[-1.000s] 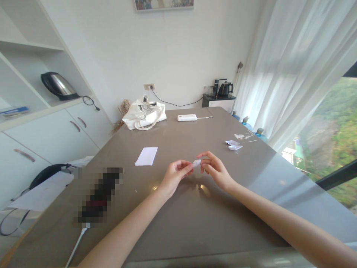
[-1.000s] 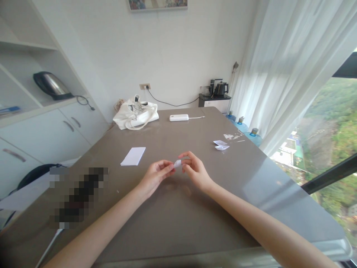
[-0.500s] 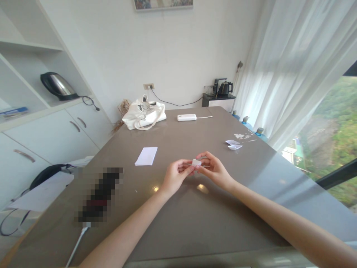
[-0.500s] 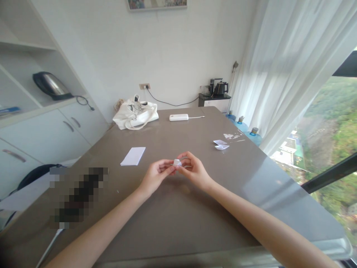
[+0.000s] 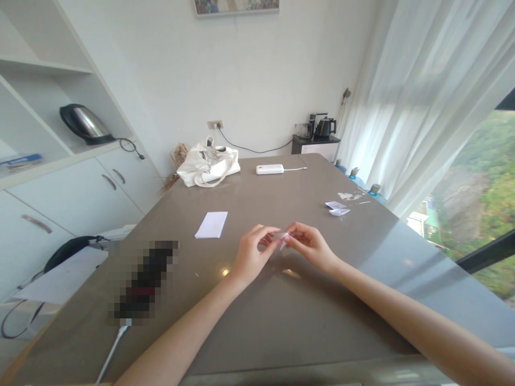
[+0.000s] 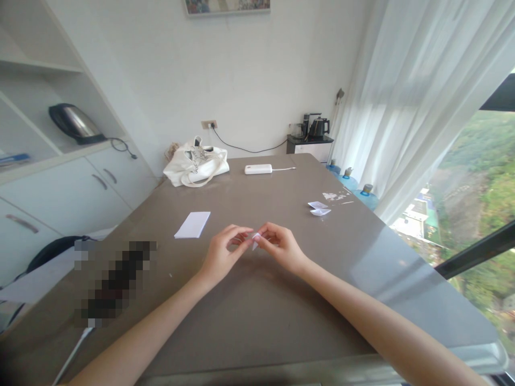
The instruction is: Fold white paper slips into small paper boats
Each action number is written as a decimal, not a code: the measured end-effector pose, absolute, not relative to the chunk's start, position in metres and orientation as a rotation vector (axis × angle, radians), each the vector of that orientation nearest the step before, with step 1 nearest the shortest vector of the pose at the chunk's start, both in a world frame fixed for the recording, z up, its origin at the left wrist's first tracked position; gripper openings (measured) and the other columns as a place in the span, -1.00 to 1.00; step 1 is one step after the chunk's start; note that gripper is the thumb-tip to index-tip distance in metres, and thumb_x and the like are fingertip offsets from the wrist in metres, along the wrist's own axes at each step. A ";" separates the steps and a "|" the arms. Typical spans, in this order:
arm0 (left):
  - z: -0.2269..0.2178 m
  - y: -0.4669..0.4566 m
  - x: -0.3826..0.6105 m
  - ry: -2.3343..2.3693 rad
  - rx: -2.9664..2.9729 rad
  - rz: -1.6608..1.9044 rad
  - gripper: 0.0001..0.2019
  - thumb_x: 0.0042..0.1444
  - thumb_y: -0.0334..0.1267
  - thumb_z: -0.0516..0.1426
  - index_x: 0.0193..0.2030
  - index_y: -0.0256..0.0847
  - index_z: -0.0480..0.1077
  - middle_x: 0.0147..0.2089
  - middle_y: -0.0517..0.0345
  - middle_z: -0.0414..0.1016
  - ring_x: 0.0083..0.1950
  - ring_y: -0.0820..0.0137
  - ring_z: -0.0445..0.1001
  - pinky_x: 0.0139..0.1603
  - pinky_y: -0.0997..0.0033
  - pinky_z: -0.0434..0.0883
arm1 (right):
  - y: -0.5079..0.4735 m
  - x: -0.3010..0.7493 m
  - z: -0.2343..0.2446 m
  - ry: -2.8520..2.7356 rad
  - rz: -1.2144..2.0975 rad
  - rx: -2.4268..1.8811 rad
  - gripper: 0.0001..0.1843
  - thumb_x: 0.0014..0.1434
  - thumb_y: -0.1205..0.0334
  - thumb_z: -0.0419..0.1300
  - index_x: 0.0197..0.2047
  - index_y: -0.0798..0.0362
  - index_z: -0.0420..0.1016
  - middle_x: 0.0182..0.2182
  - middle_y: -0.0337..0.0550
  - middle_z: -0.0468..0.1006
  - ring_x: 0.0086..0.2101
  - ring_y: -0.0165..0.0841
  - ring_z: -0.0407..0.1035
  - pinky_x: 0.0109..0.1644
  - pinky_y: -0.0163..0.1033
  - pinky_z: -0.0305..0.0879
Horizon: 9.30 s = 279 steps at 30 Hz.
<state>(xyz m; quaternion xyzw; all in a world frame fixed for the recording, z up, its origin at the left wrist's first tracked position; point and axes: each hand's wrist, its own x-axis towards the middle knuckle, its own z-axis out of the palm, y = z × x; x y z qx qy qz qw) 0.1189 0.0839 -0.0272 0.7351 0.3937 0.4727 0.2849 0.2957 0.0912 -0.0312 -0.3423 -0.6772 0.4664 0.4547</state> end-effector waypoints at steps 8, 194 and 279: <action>-0.025 0.078 0.123 1.093 2.297 1.328 -0.91 0.15 -0.34 0.07 -0.29 -0.20 0.40 -0.22 0.04 0.46 -0.17 0.37 0.45 -0.11 0.41 0.38 | 0.088 0.293 -0.033 -1.649 1.217 -0.817 -0.74 0.10 0.03 0.20 -0.39 0.07 0.40 -0.47 -0.21 0.48 -0.41 -0.37 0.38 -0.29 -0.29 0.29; -0.028 0.095 0.110 0.931 1.720 0.847 -0.75 0.07 -0.13 0.12 -0.43 -0.31 0.37 -0.49 0.20 0.38 -0.44 0.48 0.31 -0.38 0.51 0.22 | 0.082 0.294 -0.022 -1.844 1.113 -0.942 -0.70 0.12 0.01 0.18 -0.36 0.12 0.44 -0.45 -0.15 0.49 -0.40 -0.38 0.39 -0.36 -0.35 0.31; -0.021 0.093 0.110 0.942 1.781 0.939 -0.71 0.10 -0.07 0.11 -0.37 -0.29 0.44 -0.36 0.09 0.50 -0.28 0.36 0.43 -0.21 0.43 0.33 | 0.090 0.295 -0.027 -1.774 1.237 -0.861 -0.63 0.01 -0.06 0.26 -0.40 0.11 0.40 -0.46 -0.23 0.42 -0.40 -0.42 0.33 -0.28 -0.32 0.28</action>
